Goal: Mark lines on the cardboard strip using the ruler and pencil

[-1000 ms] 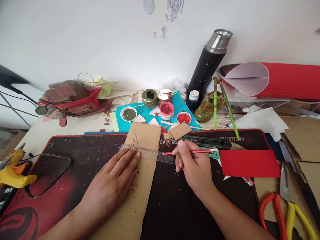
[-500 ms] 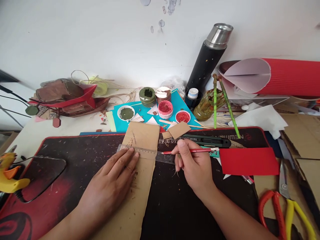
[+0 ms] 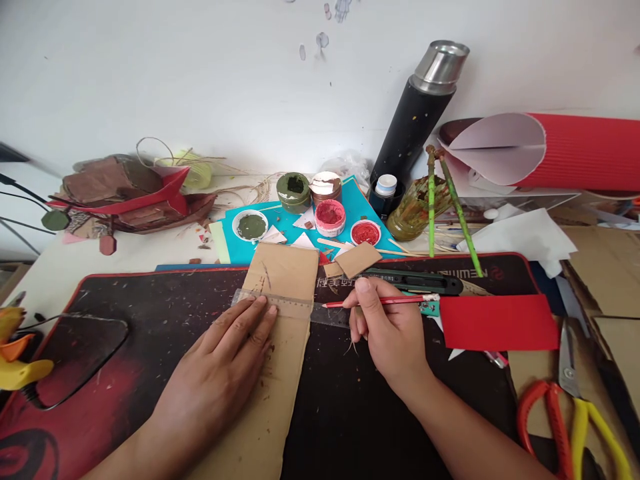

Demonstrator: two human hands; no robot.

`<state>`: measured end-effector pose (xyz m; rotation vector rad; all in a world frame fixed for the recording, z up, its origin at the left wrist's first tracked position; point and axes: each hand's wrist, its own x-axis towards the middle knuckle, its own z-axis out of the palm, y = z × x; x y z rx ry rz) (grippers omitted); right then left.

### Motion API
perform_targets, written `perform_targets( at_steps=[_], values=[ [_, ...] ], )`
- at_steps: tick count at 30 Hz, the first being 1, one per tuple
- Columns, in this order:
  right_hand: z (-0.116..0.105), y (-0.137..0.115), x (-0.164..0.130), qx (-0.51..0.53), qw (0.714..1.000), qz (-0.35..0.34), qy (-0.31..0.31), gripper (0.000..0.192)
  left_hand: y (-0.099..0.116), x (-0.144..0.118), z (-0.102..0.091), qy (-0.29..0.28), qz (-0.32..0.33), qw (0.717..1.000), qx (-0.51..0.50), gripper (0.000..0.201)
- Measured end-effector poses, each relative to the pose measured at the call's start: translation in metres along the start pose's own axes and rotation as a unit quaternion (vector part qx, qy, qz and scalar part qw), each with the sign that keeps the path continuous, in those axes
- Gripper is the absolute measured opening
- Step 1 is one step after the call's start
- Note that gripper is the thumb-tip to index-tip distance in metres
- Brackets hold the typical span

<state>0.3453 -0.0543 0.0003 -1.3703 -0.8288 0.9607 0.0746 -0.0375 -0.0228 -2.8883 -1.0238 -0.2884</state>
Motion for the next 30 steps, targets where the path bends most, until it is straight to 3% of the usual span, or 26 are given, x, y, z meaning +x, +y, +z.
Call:
perform_targets(
  at_steps=[30],
  values=[
    [-0.0016,0.0029,0.0007,0.028,1.000,0.001,-0.006,0.051,0.0013,0.0037,-0.0022,0.012,0.018,0.999,0.029,0.051]
  ],
)
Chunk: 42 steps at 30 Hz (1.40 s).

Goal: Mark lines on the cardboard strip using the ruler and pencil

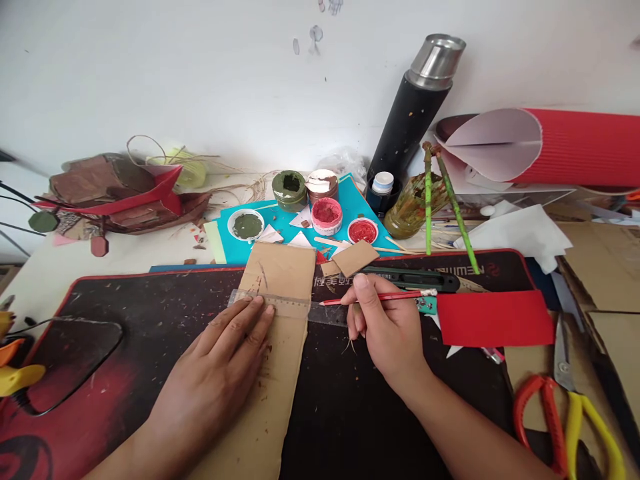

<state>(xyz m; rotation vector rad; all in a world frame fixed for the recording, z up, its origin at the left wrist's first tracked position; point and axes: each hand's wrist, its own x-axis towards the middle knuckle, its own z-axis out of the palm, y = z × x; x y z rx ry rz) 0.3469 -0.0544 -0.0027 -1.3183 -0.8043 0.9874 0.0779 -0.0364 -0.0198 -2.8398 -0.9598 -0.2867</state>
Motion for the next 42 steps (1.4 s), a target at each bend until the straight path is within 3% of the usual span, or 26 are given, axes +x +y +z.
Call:
perform_targets(
  at_steps=[29,42],
  values=[
    [0.002,0.008,0.004,0.010,0.999,0.021,0.029,0.066,-0.003,0.003,0.012,0.031,0.007,0.999,0.008,0.051],
    [0.001,0.006,0.001,-0.003,0.999,0.024,0.022,0.060,-0.004,0.002,0.011,0.031,0.007,0.999,-0.007,0.051]
  ],
)
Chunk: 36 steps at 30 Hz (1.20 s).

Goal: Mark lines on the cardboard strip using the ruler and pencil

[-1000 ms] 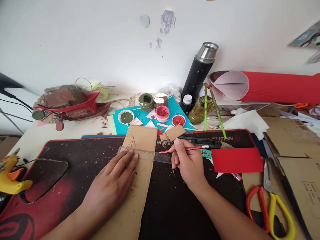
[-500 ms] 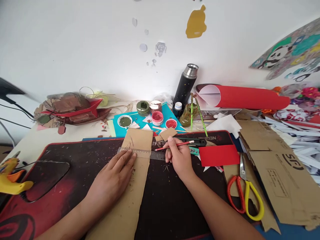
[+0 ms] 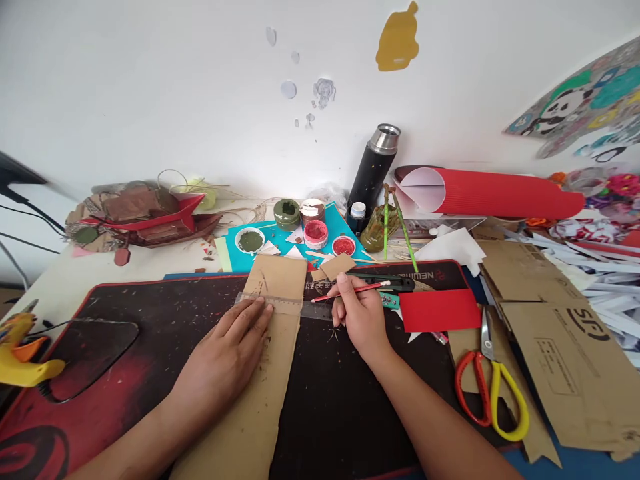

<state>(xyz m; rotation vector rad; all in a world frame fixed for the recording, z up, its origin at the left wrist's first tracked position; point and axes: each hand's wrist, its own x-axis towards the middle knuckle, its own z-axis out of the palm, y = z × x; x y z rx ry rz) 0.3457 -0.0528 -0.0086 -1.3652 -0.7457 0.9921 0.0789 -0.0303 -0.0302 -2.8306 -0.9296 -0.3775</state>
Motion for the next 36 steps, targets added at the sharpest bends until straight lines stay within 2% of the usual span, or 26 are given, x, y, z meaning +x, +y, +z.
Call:
perform_targets(
  at_steps=[10,19,28,32,36],
  values=[
    [0.001,-0.003,0.001,0.006,1.000,0.008,0.007,0.061,0.001,-0.002,-0.001,-0.011,-0.005,1.000,-0.010,0.052],
    [0.000,-0.010,0.002,0.005,0.999,0.035,0.007,0.060,0.002,0.001,-0.004,0.002,0.009,1.000,0.014,0.048],
    [0.010,-0.033,0.009,-0.059,0.993,0.040,-0.091,0.062,0.000,-0.001,-0.004,-0.001,-0.001,1.000,-0.014,0.048],
    [0.016,-0.038,0.021,-0.079,0.992,-0.005,-0.097,0.061,0.000,0.000,-0.006,0.014,-0.001,1.000,-0.019,0.047],
    [0.023,-0.039,0.027,-0.072,0.990,-0.008,-0.118,0.060,0.000,0.001,-0.008,0.012,-0.004,1.000,-0.017,0.046]
  ],
)
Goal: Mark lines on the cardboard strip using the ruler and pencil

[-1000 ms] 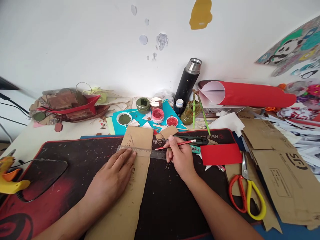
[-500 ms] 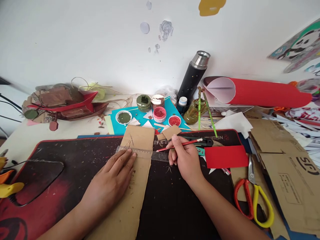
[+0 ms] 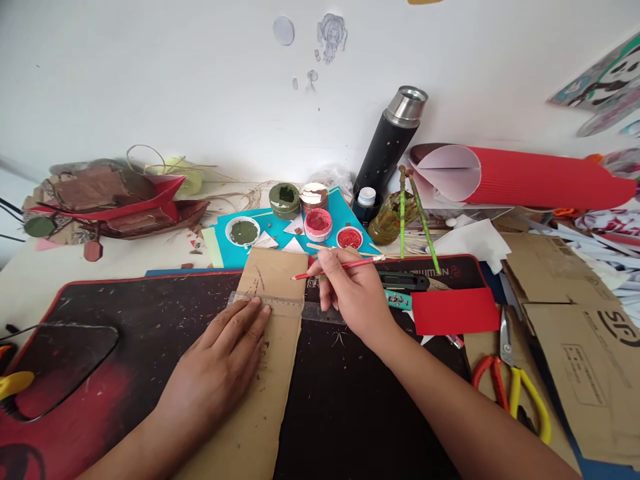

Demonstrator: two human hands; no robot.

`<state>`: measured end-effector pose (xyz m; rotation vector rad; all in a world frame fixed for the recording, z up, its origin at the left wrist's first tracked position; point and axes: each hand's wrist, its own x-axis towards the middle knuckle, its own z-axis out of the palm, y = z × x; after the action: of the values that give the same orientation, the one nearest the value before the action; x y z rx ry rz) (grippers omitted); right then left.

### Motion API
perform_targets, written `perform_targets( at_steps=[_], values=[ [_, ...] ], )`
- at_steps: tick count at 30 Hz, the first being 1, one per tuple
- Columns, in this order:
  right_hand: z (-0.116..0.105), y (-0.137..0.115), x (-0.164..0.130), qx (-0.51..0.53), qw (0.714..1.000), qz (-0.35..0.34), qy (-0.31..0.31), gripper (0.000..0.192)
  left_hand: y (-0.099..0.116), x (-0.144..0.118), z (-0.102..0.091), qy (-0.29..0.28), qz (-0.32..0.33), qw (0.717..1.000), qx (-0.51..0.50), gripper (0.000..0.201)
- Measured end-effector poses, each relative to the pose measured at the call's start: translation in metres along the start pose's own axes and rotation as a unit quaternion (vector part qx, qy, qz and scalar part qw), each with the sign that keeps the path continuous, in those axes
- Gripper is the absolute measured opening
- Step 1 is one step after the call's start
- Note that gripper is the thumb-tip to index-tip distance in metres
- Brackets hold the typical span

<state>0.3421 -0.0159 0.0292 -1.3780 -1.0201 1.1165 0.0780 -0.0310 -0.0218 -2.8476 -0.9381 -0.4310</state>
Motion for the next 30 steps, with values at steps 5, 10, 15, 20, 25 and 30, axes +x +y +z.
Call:
perform_targets(
  at_steps=[5,10,15,20,25,30],
  values=[
    [0.010,0.002,0.002,0.004,0.999,0.027,-0.025,0.063,0.001,-0.001,0.001,-0.014,-0.003,1.000,-0.006,0.049],
    [0.022,0.004,0.004,0.015,0.996,0.046,-0.076,0.062,0.002,-0.001,0.002,-0.012,-0.011,1.000,-0.006,0.048],
    [0.040,0.005,0.012,0.029,0.990,0.046,-0.132,0.058,0.002,0.000,0.000,-0.005,-0.010,1.000,-0.013,0.049],
    [0.055,0.013,0.020,0.022,0.985,0.016,-0.169,0.052,0.003,-0.001,0.002,-0.010,-0.017,1.000,-0.021,0.050],
    [0.061,0.019,0.020,0.012,0.981,0.023,-0.193,0.047,0.003,0.000,0.001,-0.005,-0.020,1.000,-0.020,0.047],
    [0.064,0.020,0.018,-0.013,0.978,0.034,-0.203,0.043,0.003,0.001,0.001,0.010,-0.014,1.000,-0.010,0.044]
  ],
)
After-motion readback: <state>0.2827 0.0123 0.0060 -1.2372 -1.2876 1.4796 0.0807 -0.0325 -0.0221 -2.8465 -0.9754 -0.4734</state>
